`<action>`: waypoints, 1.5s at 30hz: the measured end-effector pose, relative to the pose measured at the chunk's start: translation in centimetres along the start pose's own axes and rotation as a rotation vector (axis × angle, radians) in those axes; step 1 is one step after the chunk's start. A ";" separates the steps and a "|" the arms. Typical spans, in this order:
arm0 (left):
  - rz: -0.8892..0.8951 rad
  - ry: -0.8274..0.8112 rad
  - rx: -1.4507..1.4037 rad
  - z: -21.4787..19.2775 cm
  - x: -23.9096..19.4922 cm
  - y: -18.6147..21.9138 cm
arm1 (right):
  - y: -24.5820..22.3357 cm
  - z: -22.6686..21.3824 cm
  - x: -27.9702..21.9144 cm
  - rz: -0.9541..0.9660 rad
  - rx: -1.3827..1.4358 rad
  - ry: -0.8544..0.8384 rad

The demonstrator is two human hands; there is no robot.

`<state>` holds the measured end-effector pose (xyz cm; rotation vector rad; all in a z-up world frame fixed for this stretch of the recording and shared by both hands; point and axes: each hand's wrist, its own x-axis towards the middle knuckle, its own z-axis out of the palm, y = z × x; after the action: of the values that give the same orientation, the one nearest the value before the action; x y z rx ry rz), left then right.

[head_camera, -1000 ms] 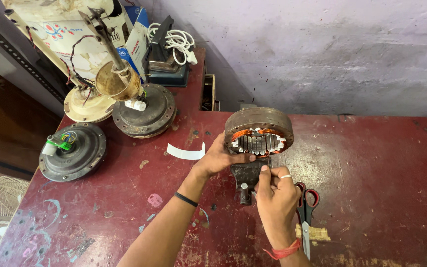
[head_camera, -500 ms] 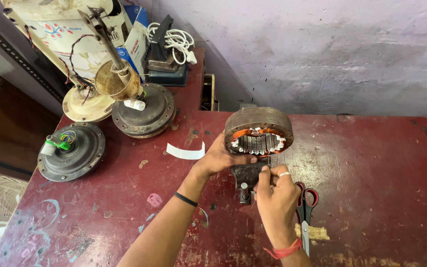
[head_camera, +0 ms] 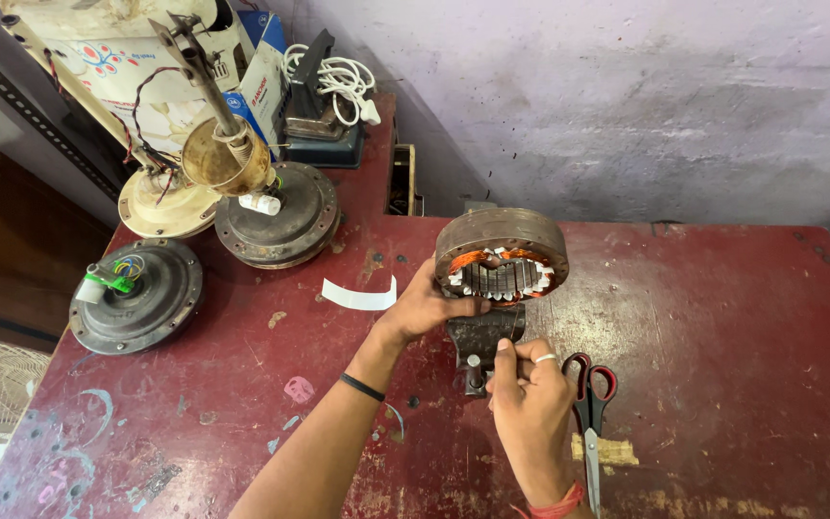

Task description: The person works on a motor armature clamped in a bench vise, using shears to trim and adjust copper windings and white insulation. The person repeatedly rotates the armature to access different sections and continues trimming throughout the clip.

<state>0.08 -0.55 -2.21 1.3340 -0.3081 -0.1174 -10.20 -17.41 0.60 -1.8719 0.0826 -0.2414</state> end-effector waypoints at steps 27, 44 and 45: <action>0.034 -0.051 0.034 -0.2 0.0 0.5 | -2.3 -4.8 9.6 -0.669 -0.239 -0.228; 0.082 -0.009 0.065 0.2 0.2 0.1 | -0.1 -3.1 10.8 -0.501 0.242 -0.367; 0.072 0.008 0.078 0.3 0.2 0.1 | 0.1 -3.0 11.2 -0.471 0.326 -0.412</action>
<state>0.16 -0.81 -2.05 1.3990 -0.3563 -0.0400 0.17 -22.23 2.78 -1.5577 -0.6481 -0.1714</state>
